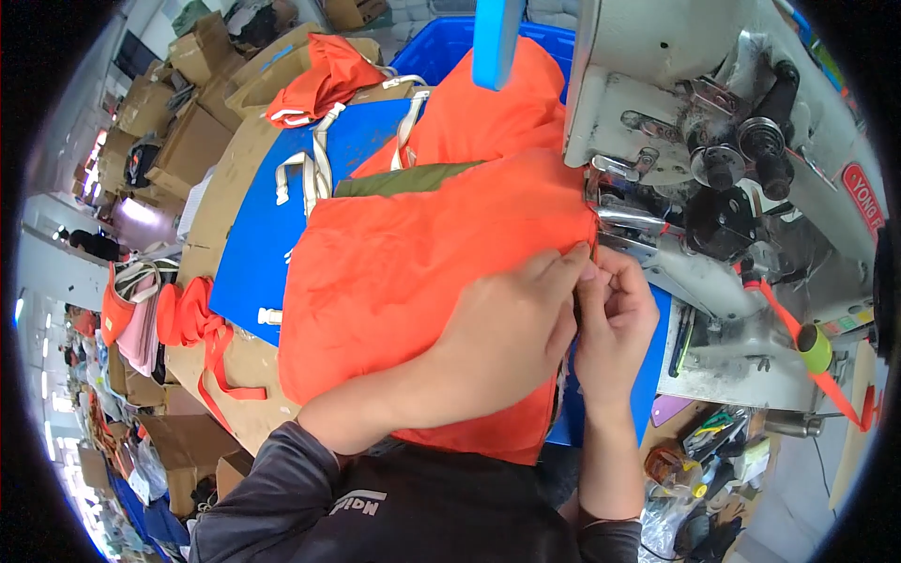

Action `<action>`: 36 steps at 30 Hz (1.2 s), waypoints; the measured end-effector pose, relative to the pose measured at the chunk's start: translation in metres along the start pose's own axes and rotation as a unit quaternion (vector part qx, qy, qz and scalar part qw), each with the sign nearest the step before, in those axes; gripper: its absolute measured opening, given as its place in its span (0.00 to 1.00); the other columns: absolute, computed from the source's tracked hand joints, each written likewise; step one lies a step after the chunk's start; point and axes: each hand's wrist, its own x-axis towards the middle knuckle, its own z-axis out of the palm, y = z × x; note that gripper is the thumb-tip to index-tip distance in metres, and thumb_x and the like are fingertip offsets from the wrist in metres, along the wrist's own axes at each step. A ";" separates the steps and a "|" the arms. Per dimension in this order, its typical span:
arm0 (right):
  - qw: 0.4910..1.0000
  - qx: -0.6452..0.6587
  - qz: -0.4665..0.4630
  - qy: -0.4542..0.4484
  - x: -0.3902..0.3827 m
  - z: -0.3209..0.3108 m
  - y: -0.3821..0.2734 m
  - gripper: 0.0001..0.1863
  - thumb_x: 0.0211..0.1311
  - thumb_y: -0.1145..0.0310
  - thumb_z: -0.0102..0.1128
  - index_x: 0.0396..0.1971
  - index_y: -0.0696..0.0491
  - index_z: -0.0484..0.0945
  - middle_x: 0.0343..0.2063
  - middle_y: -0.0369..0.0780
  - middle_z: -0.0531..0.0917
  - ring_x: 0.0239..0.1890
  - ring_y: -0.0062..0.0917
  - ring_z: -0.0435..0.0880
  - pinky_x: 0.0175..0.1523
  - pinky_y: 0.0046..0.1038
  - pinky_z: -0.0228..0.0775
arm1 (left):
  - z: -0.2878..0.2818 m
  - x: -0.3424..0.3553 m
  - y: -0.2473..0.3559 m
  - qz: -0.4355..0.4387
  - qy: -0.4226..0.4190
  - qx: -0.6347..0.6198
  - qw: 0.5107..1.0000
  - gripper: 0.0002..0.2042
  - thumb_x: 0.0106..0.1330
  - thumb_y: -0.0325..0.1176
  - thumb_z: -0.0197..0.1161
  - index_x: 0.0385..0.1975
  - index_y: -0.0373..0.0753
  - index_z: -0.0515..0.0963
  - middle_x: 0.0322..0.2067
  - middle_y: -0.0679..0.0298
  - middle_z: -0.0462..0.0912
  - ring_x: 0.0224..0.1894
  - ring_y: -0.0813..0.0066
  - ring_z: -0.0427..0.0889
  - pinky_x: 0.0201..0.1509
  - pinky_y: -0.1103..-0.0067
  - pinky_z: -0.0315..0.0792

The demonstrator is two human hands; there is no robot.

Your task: Sewing and assembling orange fabric components using an industrial sewing machine in a workshop.

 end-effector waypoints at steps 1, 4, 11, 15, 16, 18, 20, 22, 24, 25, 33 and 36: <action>1.000 0.001 0.002 0.003 0.001 0.000 -0.001 0.06 0.68 0.77 0.55 0.42 0.60 0.77 0.24 0.29 0.78 0.24 0.05 0.69 0.27 0.11 0.59 | 0.000 0.003 -0.004 0.002 0.003 -0.025 1.000 0.22 0.61 0.17 0.55 0.57 0.28 0.70 0.30 0.56 0.77 0.27 0.65 0.80 0.30 0.76 0.72; 1.000 -0.018 0.009 0.000 -0.001 0.000 0.003 0.09 0.65 0.80 0.58 0.44 0.59 0.77 0.23 0.28 0.77 0.24 0.05 0.68 0.27 0.11 0.58 | -0.005 0.003 -0.007 -0.121 -0.052 -0.207 0.969 0.18 0.65 0.17 0.54 0.56 0.28 0.70 0.28 0.65 0.76 0.28 0.81 0.75 0.31 0.83 0.69; 1.000 -0.021 -0.020 -0.004 -0.019 -0.005 0.013 0.17 0.62 0.83 0.60 0.51 0.58 0.75 0.24 0.29 0.71 0.25 0.08 0.67 0.29 0.12 0.60 | 0.003 -0.007 -0.012 -0.121 -0.012 -0.200 0.972 0.18 0.62 0.15 0.58 0.53 0.31 0.72 0.26 0.72 0.68 0.27 0.88 0.68 0.31 0.88 0.64; 1.000 -0.020 -0.011 0.002 -0.027 -0.005 0.016 0.19 0.61 0.84 0.59 0.53 0.58 0.74 0.25 0.30 0.71 0.25 0.09 0.67 0.30 0.13 0.62 | 0.004 -0.010 -0.008 -0.086 0.003 -0.127 0.988 0.19 0.61 0.17 0.61 0.53 0.32 0.73 0.27 0.71 0.68 0.25 0.88 0.68 0.28 0.88 0.63; 1.000 -0.018 -0.011 0.001 -0.028 -0.006 0.018 0.19 0.61 0.84 0.59 0.53 0.58 0.74 0.25 0.30 0.71 0.25 0.09 0.67 0.30 0.13 0.62 | 0.004 -0.011 -0.005 -0.078 0.008 -0.120 0.990 0.19 0.60 0.18 0.63 0.53 0.32 0.72 0.26 0.71 0.67 0.25 0.87 0.67 0.26 0.87 0.63; 0.998 -0.045 -0.042 -0.020 -0.029 -0.009 0.022 0.21 0.60 0.85 0.58 0.55 0.58 0.73 0.25 0.30 0.71 0.25 0.10 0.67 0.31 0.14 0.62 | 0.007 -0.014 -0.003 -0.069 0.012 -0.114 0.991 0.20 0.60 0.19 0.64 0.52 0.33 0.72 0.25 0.71 0.67 0.24 0.87 0.67 0.25 0.87 0.63; 0.997 -0.055 -0.044 -0.017 -0.029 -0.007 0.020 0.22 0.60 0.85 0.57 0.55 0.59 0.72 0.25 0.31 0.72 0.25 0.10 0.68 0.31 0.14 0.63 | 0.015 -0.018 -0.006 -0.097 0.045 -0.128 0.986 0.19 0.60 0.22 0.67 0.50 0.33 0.70 0.24 0.70 0.67 0.23 0.86 0.67 0.24 0.87 0.62; 0.997 -0.063 -0.044 -0.016 -0.033 -0.008 0.020 0.22 0.60 0.85 0.57 0.55 0.59 0.72 0.25 0.31 0.72 0.25 0.11 0.68 0.31 0.15 0.63 | 0.021 -0.018 -0.007 -0.128 0.047 -0.122 0.983 0.18 0.60 0.22 0.66 0.49 0.33 0.70 0.24 0.69 0.67 0.22 0.86 0.66 0.23 0.88 0.62; 0.997 -0.071 -0.019 -0.024 -0.042 -0.011 0.024 0.23 0.60 0.85 0.56 0.57 0.60 0.72 0.26 0.32 0.75 0.26 0.12 0.70 0.32 0.16 0.64 | 0.023 -0.017 -0.008 -0.160 0.046 -0.116 0.979 0.17 0.60 0.22 0.66 0.48 0.33 0.69 0.23 0.69 0.67 0.21 0.85 0.66 0.23 0.88 0.62; 0.997 -0.071 -0.015 -0.024 -0.045 -0.011 0.024 0.23 0.60 0.85 0.56 0.57 0.60 0.72 0.26 0.32 0.75 0.26 0.12 0.70 0.32 0.16 0.64 | 0.023 -0.016 -0.007 -0.157 0.047 -0.089 0.983 0.16 0.60 0.21 0.65 0.47 0.33 0.69 0.23 0.68 0.68 0.21 0.85 0.67 0.23 0.87 0.63; 0.994 -0.087 -0.044 -0.052 -0.044 -0.014 0.027 0.25 0.62 0.82 0.57 0.60 0.60 0.69 0.23 0.36 0.74 0.24 0.13 0.71 0.31 0.18 0.66 | 0.013 -0.022 -0.003 -0.041 0.088 0.009 0.995 0.13 0.57 0.17 0.62 0.43 0.32 0.76 0.25 0.62 0.74 0.24 0.79 0.78 0.27 0.82 0.73; 0.988 -0.138 -0.018 -0.061 -0.044 -0.019 0.015 0.25 0.63 0.80 0.57 0.61 0.59 0.69 0.22 0.36 0.73 0.23 0.14 0.71 0.29 0.19 0.65 | 0.009 -0.024 0.002 -0.049 0.078 -0.008 0.996 0.17 0.54 0.15 0.61 0.45 0.32 0.78 0.27 0.60 0.74 0.25 0.74 0.79 0.28 0.82 0.75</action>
